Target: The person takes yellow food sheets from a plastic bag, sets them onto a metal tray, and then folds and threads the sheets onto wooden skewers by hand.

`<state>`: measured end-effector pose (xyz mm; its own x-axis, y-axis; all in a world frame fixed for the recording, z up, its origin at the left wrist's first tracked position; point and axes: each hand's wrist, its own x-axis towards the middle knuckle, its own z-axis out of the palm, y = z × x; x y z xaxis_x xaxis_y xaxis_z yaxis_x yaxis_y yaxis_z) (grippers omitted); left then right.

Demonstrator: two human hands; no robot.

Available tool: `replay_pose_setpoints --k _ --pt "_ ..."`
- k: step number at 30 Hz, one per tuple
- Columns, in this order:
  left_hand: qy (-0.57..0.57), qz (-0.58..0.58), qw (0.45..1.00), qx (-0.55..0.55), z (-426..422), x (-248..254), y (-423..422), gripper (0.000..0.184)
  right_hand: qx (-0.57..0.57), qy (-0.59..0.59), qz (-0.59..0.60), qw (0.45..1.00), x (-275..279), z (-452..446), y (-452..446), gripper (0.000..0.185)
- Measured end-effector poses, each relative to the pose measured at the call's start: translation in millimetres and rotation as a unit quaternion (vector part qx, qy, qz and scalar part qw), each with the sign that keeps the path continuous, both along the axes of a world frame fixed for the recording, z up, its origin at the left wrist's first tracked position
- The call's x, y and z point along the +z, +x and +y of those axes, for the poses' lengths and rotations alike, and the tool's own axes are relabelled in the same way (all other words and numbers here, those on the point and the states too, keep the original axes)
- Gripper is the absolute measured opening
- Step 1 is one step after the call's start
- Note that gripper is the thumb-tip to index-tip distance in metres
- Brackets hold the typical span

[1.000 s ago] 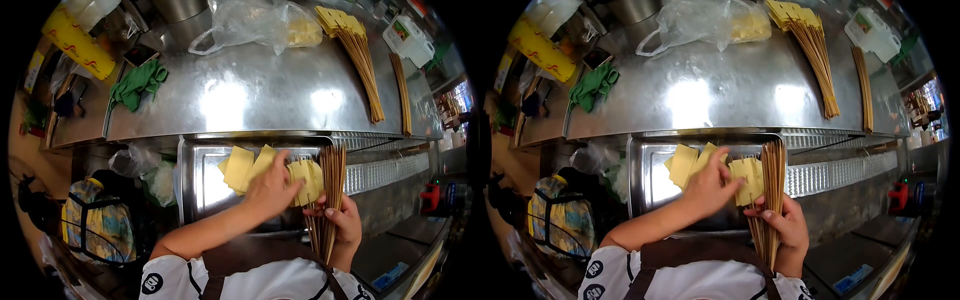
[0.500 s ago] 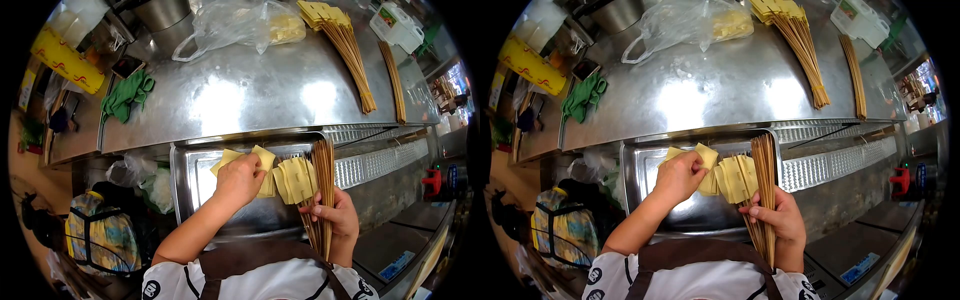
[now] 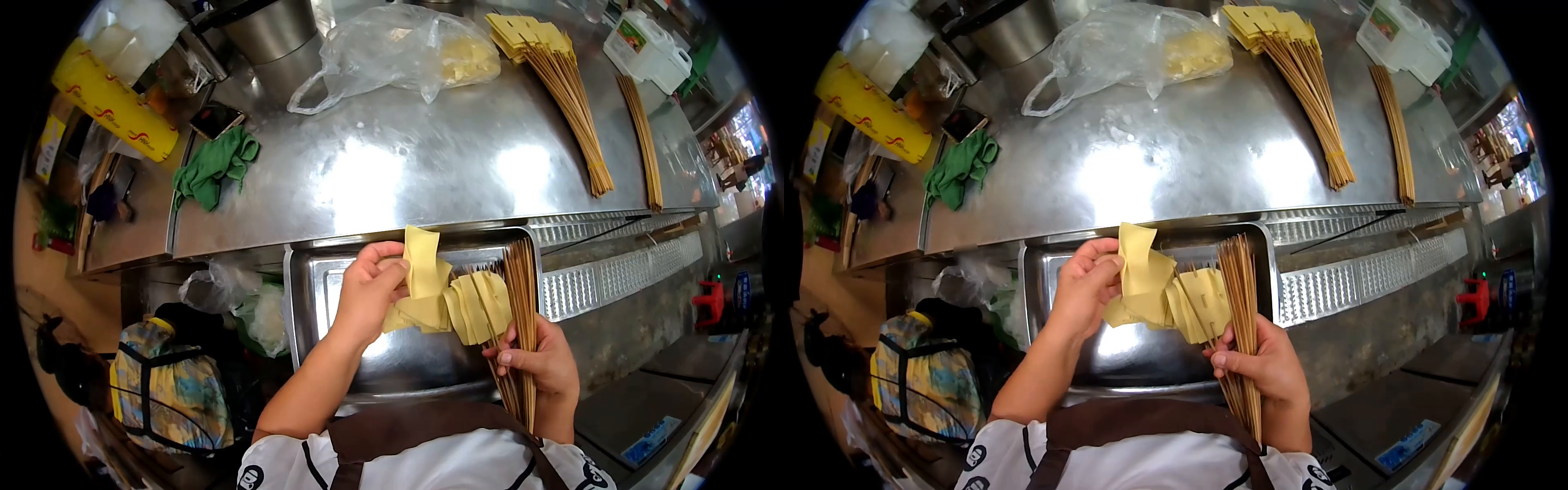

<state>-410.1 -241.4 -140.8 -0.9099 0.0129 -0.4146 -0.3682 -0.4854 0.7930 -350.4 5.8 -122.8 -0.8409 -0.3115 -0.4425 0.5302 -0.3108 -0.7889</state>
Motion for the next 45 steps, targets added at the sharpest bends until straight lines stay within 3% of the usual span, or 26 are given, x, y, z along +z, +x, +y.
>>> replay_pose_setpoints --k 4,6,12,17,29,34,38,45 --pt "0.182 0.017 0.983 -0.015 9 0 -5 0.031 -0.003 0.022 -0.003 1.0 -1 -6 0 0.028" --pt "0.198 0.025 0.979 -0.043 13 5 -7 0.036 0.001 0.037 -0.01 0.999 -1 -6 0 0.028" --pt "0.113 0.019 0.993 -0.035 30 5 -9 0.032 0.001 0.016 -0.02 1.0 -6 -5 1 0.028" --pt "0.153 0.023 0.987 -0.04 31 7 -5 0.028 0.001 0.037 -0.015 0.999 -6 -5 1 0.028" --pt "0.021 0.143 0.988 -0.047 34 22 10 0.027 0.002 0.027 -0.003 1.0 -5 -5 0 0.026" --pt "-0.014 0.186 0.982 -0.007 47 24 19 0.037 0.001 0.037 -0.006 0.999 -3 -6 -1 0.026" --pt "0.019 0.166 0.984 0.067 54 25 13 0.048 0.002 0.055 -0.013 0.998 0 -8 -1 0.026" --pt "-0.001 0.08 0.996 -0.039 46 17 15 0.034 -0.013 0.023 -0.012 1.0 -2 -7 0 0.026"
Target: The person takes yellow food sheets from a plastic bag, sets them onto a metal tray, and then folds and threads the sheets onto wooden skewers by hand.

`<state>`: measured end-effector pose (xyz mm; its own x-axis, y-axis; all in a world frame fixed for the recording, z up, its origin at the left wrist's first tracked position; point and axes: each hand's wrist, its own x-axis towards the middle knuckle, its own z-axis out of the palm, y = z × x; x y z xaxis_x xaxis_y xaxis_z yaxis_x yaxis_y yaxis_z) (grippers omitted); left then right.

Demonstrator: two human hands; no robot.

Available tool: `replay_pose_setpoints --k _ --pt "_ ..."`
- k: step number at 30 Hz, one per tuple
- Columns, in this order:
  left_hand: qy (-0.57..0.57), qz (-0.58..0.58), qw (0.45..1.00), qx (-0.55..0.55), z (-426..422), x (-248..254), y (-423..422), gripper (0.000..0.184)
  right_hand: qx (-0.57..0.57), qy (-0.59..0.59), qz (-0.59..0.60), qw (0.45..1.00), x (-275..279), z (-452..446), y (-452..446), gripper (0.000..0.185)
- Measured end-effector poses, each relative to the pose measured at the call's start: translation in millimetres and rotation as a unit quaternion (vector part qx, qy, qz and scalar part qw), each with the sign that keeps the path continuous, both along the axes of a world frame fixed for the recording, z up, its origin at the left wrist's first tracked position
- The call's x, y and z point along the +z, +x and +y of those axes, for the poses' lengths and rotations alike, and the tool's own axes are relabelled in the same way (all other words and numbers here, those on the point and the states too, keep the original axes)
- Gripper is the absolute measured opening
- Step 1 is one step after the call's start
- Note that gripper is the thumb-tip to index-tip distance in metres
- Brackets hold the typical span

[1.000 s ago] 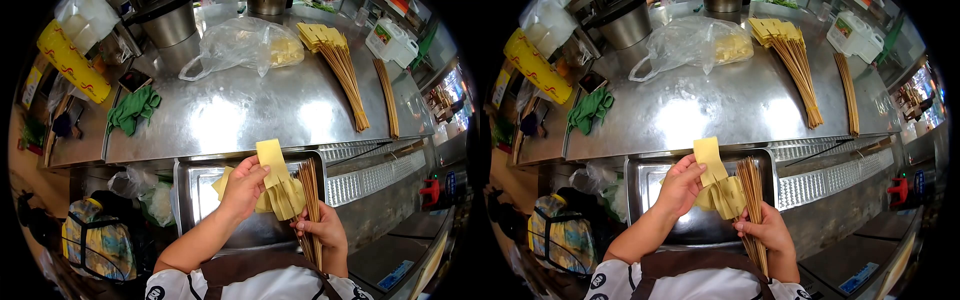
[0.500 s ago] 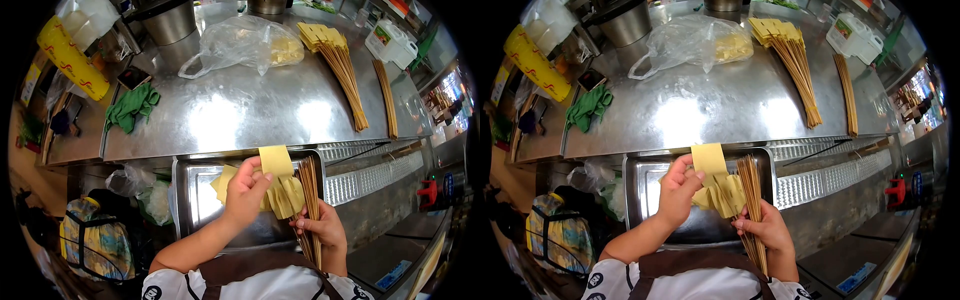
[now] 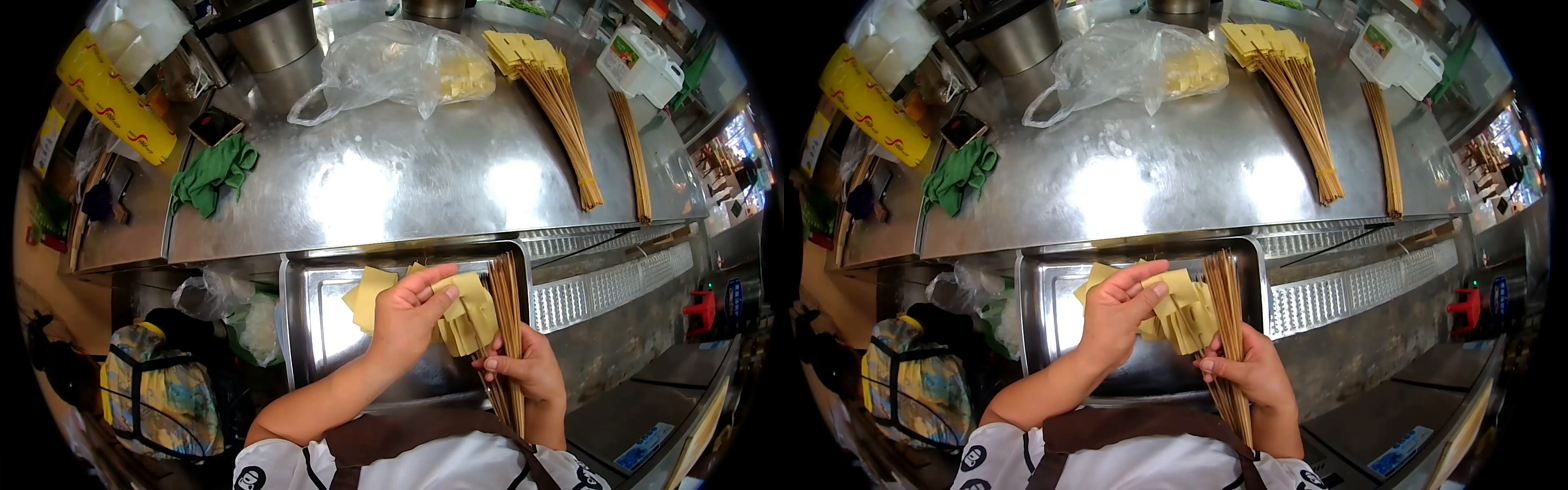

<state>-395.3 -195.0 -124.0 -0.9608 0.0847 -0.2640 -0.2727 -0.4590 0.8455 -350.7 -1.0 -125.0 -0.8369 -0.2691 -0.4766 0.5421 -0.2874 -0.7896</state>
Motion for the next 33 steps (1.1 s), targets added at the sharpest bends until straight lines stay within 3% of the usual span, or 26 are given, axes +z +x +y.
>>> replay_pose_setpoints --k 8,15,23,27,33 --pt "-0.033 -0.005 0.999 -0.018 5 -2 12 0.032 0.0 -0.006 -0.002 1.0 -1 1 1 0.026" --pt "-0.026 0.067 0.995 0.069 1 5 -4 0.025 0.007 0.013 -0.003 1.0 -2 1 0 0.026" --pt "-0.175 0.185 0.962 0.096 11 -11 16 0.02 -0.004 0.003 -0.011 1.0 -1 0 0 0.026" --pt "-0.075 0.109 0.982 0.135 12 -4 9 0.02 0.002 0.003 -0.008 1.0 0 -2 0 0.026" --pt "-0.035 0.045 0.993 0.105 10 -9 6 0.023 -0.004 0.0 -0.009 1.0 0 -2 0 0.026"
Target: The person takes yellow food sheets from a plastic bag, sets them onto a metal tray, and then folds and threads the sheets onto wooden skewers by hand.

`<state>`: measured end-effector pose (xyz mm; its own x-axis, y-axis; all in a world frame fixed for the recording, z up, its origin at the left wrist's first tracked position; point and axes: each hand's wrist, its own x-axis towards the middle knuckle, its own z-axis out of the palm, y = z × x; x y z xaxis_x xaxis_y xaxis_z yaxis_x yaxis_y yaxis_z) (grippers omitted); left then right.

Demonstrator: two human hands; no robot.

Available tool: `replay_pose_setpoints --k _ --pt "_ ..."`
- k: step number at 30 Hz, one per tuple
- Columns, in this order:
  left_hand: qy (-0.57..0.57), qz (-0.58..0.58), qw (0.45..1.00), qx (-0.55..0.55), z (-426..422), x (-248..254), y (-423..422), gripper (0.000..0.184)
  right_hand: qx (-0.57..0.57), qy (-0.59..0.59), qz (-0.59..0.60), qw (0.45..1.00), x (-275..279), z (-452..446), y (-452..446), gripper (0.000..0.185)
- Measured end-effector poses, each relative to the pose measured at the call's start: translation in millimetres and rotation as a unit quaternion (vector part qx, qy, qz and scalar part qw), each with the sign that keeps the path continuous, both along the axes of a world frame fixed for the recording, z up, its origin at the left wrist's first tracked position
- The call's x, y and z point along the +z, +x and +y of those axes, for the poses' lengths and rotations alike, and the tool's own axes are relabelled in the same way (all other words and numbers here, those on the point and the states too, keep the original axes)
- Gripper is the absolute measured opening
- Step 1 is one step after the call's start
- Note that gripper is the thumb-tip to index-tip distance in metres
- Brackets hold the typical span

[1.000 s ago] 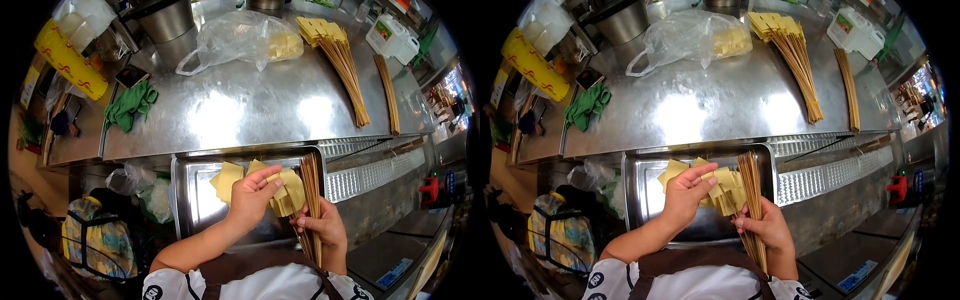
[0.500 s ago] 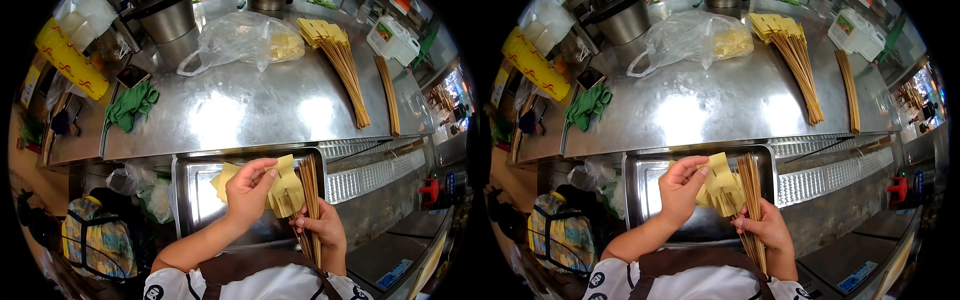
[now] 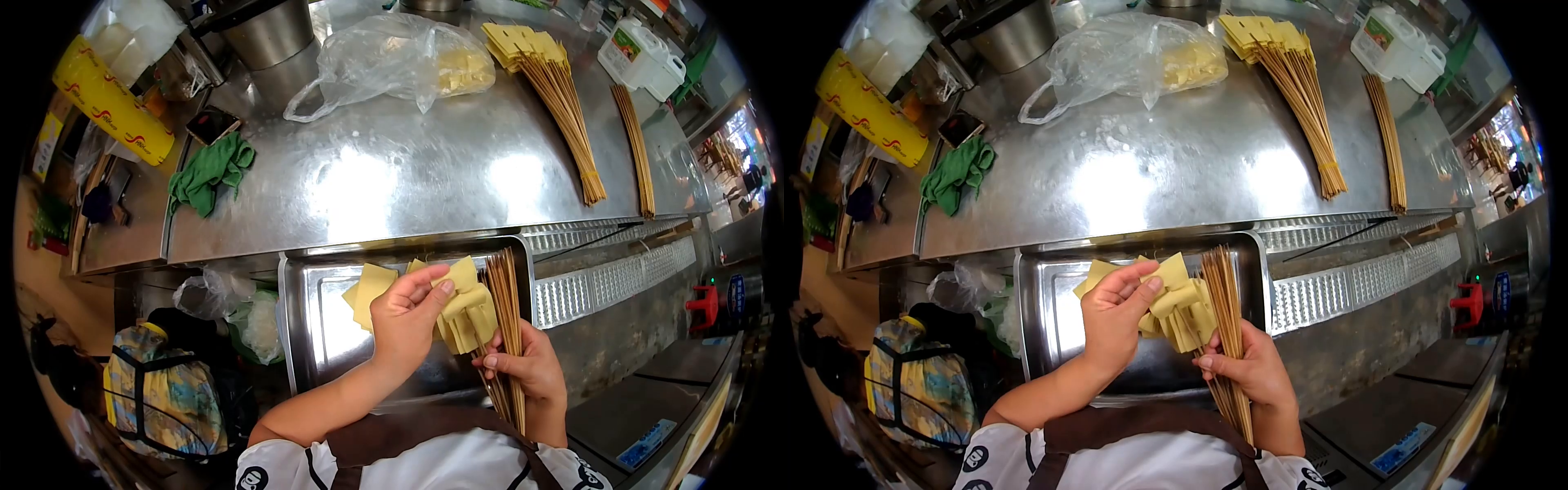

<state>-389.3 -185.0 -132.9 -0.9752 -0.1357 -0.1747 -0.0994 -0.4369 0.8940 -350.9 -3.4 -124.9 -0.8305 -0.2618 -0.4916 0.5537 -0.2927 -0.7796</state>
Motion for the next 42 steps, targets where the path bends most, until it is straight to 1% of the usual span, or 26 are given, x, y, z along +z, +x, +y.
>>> replay_pose_setpoints --k 1,3,7,9,10,12,13,15,19,20,21,25,27,28,30,31,32,33,34,35,36,37,38,39,40,42 --pt "0.0 -0.001 1.0 -0.001 0 2 1 0.023 0.0 -0.001 0.002 1.0 0 0 0 0.026" --pt "0.007 -0.041 0.999 -0.022 0 8 3 0.023 0.001 -0.001 0.005 1.0 0 0 -1 0.026" --pt "-0.005 -0.06 0.997 -0.05 4 5 13 0.025 -0.006 -0.007 0.007 1.0 0 0 -1 0.026" --pt "0.042 -0.069 0.993 -0.091 2 5 16 0.039 -0.006 -0.003 0.009 1.0 0 1 -1 0.026" --pt "0.043 -0.069 0.992 -0.092 3 5 18 0.039 -0.006 0.001 0.005 1.0 1 2 -1 0.026" --pt "0.097 -0.039 0.989 -0.104 4 4 20 0.054 -0.009 0.004 0.003 1.0 0 3 -1 0.026" --pt "0.097 -0.038 0.989 -0.105 4 5 21 0.054 -0.007 0.006 0.002 1.0 -1 4 -1 0.027" --pt "0.08 -0.044 0.983 -0.162 4 6 23 0.063 -0.005 0.009 0.002 1.0 0 5 -1 0.028" --pt "0.067 -0.05 0.982 -0.171 11 3 32 0.063 0.004 -0.006 0.005 1.0 3 4 -3 0.036" --pt "0.062 -0.062 0.979 -0.184 12 3 33 0.064 0.007 -0.008 0.002 1.0 4 5 -4 0.039" --pt "0.056 -0.074 0.976 -0.196 12 3 34 0.064 0.007 -0.008 0.003 1.0 4 5 -4 0.039" --pt "0.051 -0.069 0.975 -0.205 13 4 32 0.064 0.005 -0.016 0.002 1.0 6 5 -4 0.045" --pt "0.028 -0.05 0.982 -0.182 14 6 27 0.05 0.009 -0.01 0.004 1.0 6 4 -3 0.047" --pt "0.027 -0.048 0.982 -0.182 14 5 21 0.05 0.007 0.013 0.012 1.0 7 3 -2 0.046" --pt "0.003 -0.093 0.973 -0.212 13 -5 10 0.037 0.007 0.037 0.023 0.999 8 2 0 0.046" --pt "0.003 -0.091 0.973 -0.211 14 -9 9 0.037 -0.002 0.077 0.06 0.995 8 2 1 0.042" --pt "-0.001 -0.08 0.974 -0.211 16 -14 8 0.032 -0.011 0.117 0.096 0.988 9 2 1 0.039" --pt "-0.005 -0.069 0.975 -0.21 18 -19 7 0.028 -0.01 0.117 0.097 0.988 13 4 3 0.039" --pt "-0.004 -0.07 0.975 -0.21 19 -27 5 0.028 -0.017 0.087 0.069 0.994 19 7 5 0.033" --pt "-0.08 -0.046 0.973 -0.21 19 -33 3 0.03 -0.023 0.058 0.037 0.997 21 11 8 0.028" --pt "-0.156 -0.023 0.965 -0.208 19 -36 4 0.033 -0.02 0.059 0.031 0.998 18 15 8 0.028" --pt "-0.155 -0.03 0.966 -0.207 18 -35 6 0.033 -0.007 -0.027 0.035 0.999 13 18 6 0.025" --pt "-0.299 -0.004 0.932 -0.204 16 -25 5 0.037 0.007 -0.113 0.038 0.993 9 19 5 0.022" --pt "-0.437 0.024 0.877 -0.196 13 -20 3 0.041 -0.002 -0.102 0.049 0.994 8 17 5 0.02" --pt "-0.438 0.019 0.878 -0.194 11 -21 3 0.041 0.002 -0.104 0.046 0.994 8 15 4 0.02" --pt "-0.484 0.072 0.867 -0.1 4 -23 3 0.044 -0.022 -0.045 0.068 0.996 8 13 2 0.017"
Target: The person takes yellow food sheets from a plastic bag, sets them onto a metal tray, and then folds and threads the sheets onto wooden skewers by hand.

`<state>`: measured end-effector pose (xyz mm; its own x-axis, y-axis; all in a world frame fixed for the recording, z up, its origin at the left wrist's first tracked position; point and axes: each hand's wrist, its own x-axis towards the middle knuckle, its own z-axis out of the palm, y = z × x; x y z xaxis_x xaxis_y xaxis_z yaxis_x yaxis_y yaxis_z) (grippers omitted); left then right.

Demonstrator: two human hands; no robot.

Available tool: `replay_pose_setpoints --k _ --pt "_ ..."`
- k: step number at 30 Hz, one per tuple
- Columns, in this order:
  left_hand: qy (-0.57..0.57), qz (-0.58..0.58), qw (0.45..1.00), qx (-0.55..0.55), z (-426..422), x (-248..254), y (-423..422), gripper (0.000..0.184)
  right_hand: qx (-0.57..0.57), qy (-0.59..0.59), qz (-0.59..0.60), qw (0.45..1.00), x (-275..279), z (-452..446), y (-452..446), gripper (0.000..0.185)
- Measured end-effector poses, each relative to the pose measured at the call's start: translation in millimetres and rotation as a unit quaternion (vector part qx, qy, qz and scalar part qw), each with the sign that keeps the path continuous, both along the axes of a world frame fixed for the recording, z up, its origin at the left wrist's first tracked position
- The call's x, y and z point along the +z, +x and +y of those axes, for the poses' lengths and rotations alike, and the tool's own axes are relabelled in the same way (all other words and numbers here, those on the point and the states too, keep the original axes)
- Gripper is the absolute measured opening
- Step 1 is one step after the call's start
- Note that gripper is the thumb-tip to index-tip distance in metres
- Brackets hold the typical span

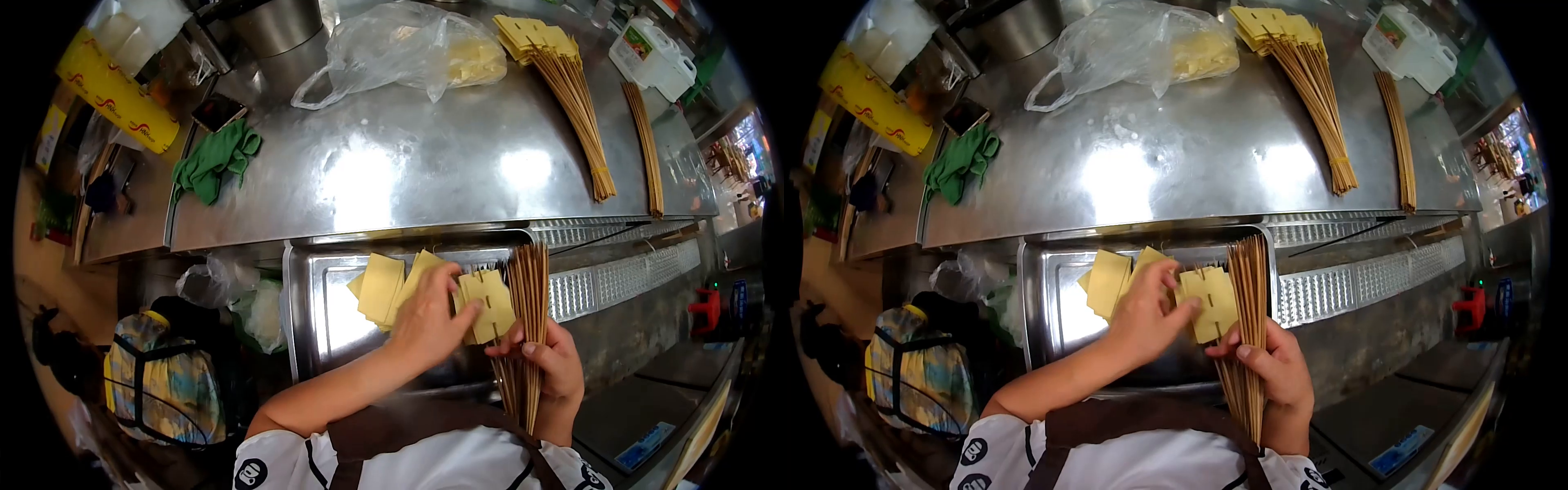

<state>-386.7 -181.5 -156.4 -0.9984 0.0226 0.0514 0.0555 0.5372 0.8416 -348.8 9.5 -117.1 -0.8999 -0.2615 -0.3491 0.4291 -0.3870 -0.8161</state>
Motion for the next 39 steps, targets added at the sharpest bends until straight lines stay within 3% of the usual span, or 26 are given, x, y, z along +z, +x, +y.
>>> replay_pose_setpoints --k 2,8,12,20,27,29,36,39 --pt "-0.023 0.03 0.999 0.025 -17 3 -5 0.037 -0.002 -0.006 -0.002 1.0 -1 2 -1 0.017" --pt "-0.173 0.007 0.983 -0.06 -38 -1 -7 0.025 0.014 -0.003 -0.03 0.999 -1 -2 -3 0.02" --pt "-0.184 -0.009 0.981 -0.051 -36 -2 -10 0.024 -0.016 0.041 -0.067 0.997 12 -8 -4 0.018" --pt "-0.138 -0.078 0.985 -0.064 -45 5 -17 0.015 0.008 0.014 -0.067 0.998 6 -7 -4 0.017" --pt "-0.126 -0.102 0.985 -0.051 -41 8 -17 0.016 0.011 0.024 -0.074 0.997 -2 -3 -3 0.019" --pt "-0.186 0.048 0.981 0.01 -43 5 -12 0.019 0.008 0.032 -0.071 0.997 1 -4 -4 0.019" --pt "-0.243 -0.097 0.964 0.048 -96 7 -7 0.026 0.003 0.039 -0.051 0.998 -4 -6 -4 0.02" --pt "-0.264 -0.069 0.96 0.058 -93 5 -4 0.03 0.007 0.036 -0.052 0.998 -2 -8 -5 0.02"
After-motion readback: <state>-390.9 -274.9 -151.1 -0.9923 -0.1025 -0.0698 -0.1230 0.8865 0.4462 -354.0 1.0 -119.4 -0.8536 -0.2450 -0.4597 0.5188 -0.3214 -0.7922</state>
